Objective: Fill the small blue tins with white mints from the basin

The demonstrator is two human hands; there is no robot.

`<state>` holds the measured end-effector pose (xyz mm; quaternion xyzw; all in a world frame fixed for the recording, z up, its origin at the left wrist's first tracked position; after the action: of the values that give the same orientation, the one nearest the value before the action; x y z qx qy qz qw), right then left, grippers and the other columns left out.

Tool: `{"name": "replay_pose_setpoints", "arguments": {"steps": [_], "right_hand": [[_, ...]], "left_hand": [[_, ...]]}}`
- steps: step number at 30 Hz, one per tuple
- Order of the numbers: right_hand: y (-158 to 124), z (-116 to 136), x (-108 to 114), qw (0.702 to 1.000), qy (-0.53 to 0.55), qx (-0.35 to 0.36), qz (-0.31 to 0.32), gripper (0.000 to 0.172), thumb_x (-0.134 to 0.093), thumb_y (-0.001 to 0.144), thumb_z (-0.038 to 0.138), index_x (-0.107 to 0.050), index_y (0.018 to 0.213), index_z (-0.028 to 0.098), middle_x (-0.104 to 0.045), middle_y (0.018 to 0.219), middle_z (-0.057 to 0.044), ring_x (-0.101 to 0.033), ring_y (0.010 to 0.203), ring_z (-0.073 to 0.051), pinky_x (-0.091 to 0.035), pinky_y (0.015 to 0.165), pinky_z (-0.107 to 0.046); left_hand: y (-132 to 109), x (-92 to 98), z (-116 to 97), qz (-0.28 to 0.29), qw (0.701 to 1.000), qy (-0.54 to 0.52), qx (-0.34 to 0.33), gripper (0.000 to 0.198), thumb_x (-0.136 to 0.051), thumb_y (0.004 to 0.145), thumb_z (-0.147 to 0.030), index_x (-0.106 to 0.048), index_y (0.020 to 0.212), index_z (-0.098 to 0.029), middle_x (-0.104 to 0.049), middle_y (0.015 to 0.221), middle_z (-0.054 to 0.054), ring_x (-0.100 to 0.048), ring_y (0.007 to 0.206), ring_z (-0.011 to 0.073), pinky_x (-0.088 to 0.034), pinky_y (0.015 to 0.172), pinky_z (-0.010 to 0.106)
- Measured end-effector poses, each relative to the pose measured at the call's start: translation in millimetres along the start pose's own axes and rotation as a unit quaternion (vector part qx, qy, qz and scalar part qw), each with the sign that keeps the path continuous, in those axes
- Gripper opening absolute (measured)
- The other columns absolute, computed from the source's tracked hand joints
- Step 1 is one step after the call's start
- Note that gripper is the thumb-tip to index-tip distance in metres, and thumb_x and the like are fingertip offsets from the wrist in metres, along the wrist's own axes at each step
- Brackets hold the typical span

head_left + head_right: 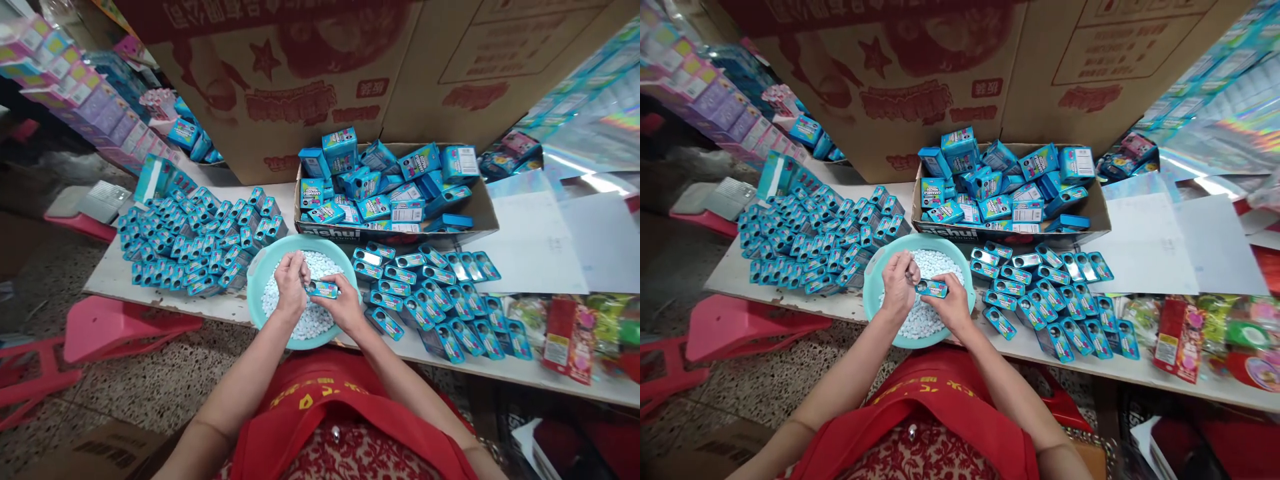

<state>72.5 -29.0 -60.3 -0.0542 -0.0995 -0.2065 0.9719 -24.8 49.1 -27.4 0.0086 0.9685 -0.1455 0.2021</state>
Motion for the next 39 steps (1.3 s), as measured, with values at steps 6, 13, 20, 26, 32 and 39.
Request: {"name": "replay_pose_setpoints", "arguments": {"steps": [6,13,20,26,32,39], "right_hand": [[-26.5,9.9,45.9,0.997,0.044,-0.055,-0.032,0.044,-0.080,0.056,0.044,-0.063,0.088,0.020,-0.063,0.086,-0.001,-0.059,0.079,-0.019,-0.048,0.073,-0.032],[-137.0,-4.6,162.6,0.966,-0.176,-0.024,-0.188,0.034,-0.076,0.064,0.046,-0.068,0.088,0.023,-0.063,0.092,-0.005,-0.058,0.088,-0.023,-0.047,0.080,-0.038],[-162.3,-99.2,171.3,0.894,-0.278,-0.101,-0.336,0.054,-0.062,0.070,0.065,-0.067,0.092,0.016,-0.052,0.092,-0.008,-0.054,0.088,-0.025,-0.045,0.081,-0.042],[-132.8,-99.1,153.4,0.840,-0.377,-0.033,-0.389,0.064,-0.052,0.078,0.066,-0.060,0.106,0.009,-0.048,0.095,-0.014,-0.047,0.097,-0.031,-0.041,0.087,-0.050],[-91.7,-15.8,168.0,0.851,-0.358,0.093,-0.373,0.045,-0.063,0.079,0.050,-0.057,0.107,0.015,-0.053,0.102,-0.014,-0.048,0.103,-0.028,-0.039,0.092,-0.048],[145.3,23.7,78.9,0.960,-0.267,0.050,-0.070,0.040,-0.061,0.079,0.046,-0.061,0.103,0.015,-0.062,0.106,-0.014,-0.055,0.103,-0.026,-0.041,0.090,-0.038]], "left_hand": [[30.5,41.6,4.9,0.011,0.963,0.269,-0.032,0.031,-0.054,0.078,-0.050,-0.056,0.076,-0.019,-0.056,0.063,0.001,-0.055,0.063,0.0143,-0.044,0.058,0.024],[41.4,90.2,66.3,0.123,0.612,0.781,-0.002,0.055,-0.041,0.086,-0.051,-0.050,0.130,-0.020,-0.037,0.142,0.018,-0.033,0.129,0.0390,-0.030,0.100,0.058],[42.3,84.8,86.0,0.080,0.613,0.780,0.094,0.071,-0.032,0.079,-0.070,-0.048,0.125,-0.019,-0.041,0.131,0.020,-0.041,0.122,0.0415,-0.036,0.095,0.055],[36.2,72.4,97.4,0.100,0.642,0.749,0.131,0.075,-0.041,0.075,-0.070,-0.042,0.130,-0.019,-0.043,0.132,0.021,-0.046,0.121,0.0385,-0.039,0.095,0.047],[38.1,69.4,97.4,0.074,0.744,0.647,0.149,0.059,-0.058,0.071,-0.058,-0.053,0.117,-0.021,-0.056,0.126,0.015,-0.051,0.118,0.0338,-0.037,0.097,0.041],[29.1,71.3,105.2,0.024,0.918,0.292,0.267,0.050,-0.078,0.053,-0.046,-0.059,0.092,-0.021,-0.067,0.101,0.011,-0.060,0.101,0.0308,-0.045,0.082,0.036]]}}
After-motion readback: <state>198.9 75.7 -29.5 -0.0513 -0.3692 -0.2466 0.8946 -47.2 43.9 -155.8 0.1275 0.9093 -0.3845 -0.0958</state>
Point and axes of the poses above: each hand's wrist, its own y-axis towards the middle knuckle, its own x-axis out of the back of the hand, z = x × y, the point moved 5 cm from there along y, towards the middle knuckle
